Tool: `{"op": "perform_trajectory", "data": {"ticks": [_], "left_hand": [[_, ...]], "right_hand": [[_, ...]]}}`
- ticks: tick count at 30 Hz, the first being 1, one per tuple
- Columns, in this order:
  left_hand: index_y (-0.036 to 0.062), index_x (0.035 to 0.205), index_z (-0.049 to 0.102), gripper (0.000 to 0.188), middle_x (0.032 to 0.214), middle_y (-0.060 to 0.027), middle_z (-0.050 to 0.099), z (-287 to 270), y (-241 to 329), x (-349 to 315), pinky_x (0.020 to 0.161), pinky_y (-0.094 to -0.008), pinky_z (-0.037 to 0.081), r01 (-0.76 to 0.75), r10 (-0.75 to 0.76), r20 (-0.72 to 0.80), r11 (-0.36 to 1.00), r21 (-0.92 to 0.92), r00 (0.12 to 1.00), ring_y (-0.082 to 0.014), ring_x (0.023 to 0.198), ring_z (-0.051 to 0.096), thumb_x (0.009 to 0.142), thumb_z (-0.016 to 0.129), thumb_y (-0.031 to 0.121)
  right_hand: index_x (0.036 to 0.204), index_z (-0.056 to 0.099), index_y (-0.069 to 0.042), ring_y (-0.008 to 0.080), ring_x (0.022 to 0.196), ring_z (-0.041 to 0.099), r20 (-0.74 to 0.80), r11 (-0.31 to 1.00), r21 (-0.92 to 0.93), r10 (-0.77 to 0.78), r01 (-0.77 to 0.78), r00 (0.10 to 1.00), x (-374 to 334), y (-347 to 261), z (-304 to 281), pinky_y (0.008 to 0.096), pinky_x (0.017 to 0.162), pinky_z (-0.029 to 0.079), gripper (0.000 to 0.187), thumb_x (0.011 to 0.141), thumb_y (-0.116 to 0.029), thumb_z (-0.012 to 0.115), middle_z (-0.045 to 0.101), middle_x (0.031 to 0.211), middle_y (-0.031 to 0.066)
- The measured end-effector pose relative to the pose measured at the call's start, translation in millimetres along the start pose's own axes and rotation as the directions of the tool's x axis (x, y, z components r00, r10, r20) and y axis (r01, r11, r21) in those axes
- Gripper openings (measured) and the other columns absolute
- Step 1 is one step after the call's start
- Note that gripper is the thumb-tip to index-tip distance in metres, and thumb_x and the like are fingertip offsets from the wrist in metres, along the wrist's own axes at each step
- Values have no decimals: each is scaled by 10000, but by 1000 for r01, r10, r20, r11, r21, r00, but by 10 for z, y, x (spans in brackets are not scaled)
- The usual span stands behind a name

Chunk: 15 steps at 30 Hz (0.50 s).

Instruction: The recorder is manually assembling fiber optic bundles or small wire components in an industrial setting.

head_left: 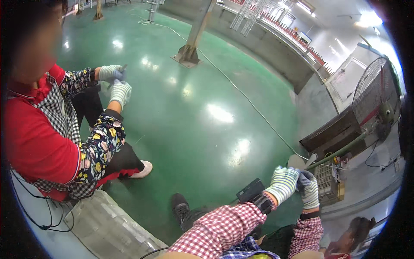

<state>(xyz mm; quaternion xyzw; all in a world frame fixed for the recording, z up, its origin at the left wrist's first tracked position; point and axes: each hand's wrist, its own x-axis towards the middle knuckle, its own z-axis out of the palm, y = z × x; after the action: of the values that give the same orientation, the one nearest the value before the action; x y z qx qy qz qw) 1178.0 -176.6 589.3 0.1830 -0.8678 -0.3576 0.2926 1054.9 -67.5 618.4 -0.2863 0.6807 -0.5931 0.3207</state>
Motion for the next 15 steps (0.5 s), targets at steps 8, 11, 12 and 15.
{"op": "perform_trajectory", "data": {"ticks": [8, 11, 12, 15], "left_hand": [[105, 938, 592, 169, 883, -100, 627, 43, -78, 120, 847, -430, 427, -49, 54, -185, 998, 30, 981, -270, 861, 616, 810, 493, 155], [106, 922, 595, 160, 869, -101, 627, 72, -86, 128, 851, -440, 426, -32, 39, -101, 997, 71, 994, -272, 852, 616, 807, 493, 147], [106, 907, 598, 151, 859, -104, 627, 95, -89, 114, 844, -448, 429, -55, 61, -156, 998, 38, 986, -273, 844, 617, 805, 490, 136], [105, 903, 599, 151, 861, -105, 627, 133, -102, 112, 843, -452, 431, -64, 69, -152, 997, 41, 986, -273, 844, 616, 804, 488, 130]], "right_hand": [[961, 637, -21, 117, 779, 613, 4, 990, -127, -53, 53, 999, 18, -336, 254, 247, 733, 493, 190, 810, -132, 666, 656, 885, 45], [926, 650, -10, 113, 780, 616, 35, 972, -229, -44, 51, 998, 44, -341, 223, 241, 728, 489, 163, 789, -98, 669, 665, 856, 53], [902, 663, -9, 111, 765, 617, -6, 968, -246, -48, 45, 999, 27, -359, 251, 241, 722, 492, 150, 781, -98, 667, 667, 835, 55], [873, 672, -10, 107, 744, 615, 59, 940, -341, -11, 30, 998, 54, -411, 211, 238, 705, 488, 139, 780, -113, 668, 667, 808, 45]]}}
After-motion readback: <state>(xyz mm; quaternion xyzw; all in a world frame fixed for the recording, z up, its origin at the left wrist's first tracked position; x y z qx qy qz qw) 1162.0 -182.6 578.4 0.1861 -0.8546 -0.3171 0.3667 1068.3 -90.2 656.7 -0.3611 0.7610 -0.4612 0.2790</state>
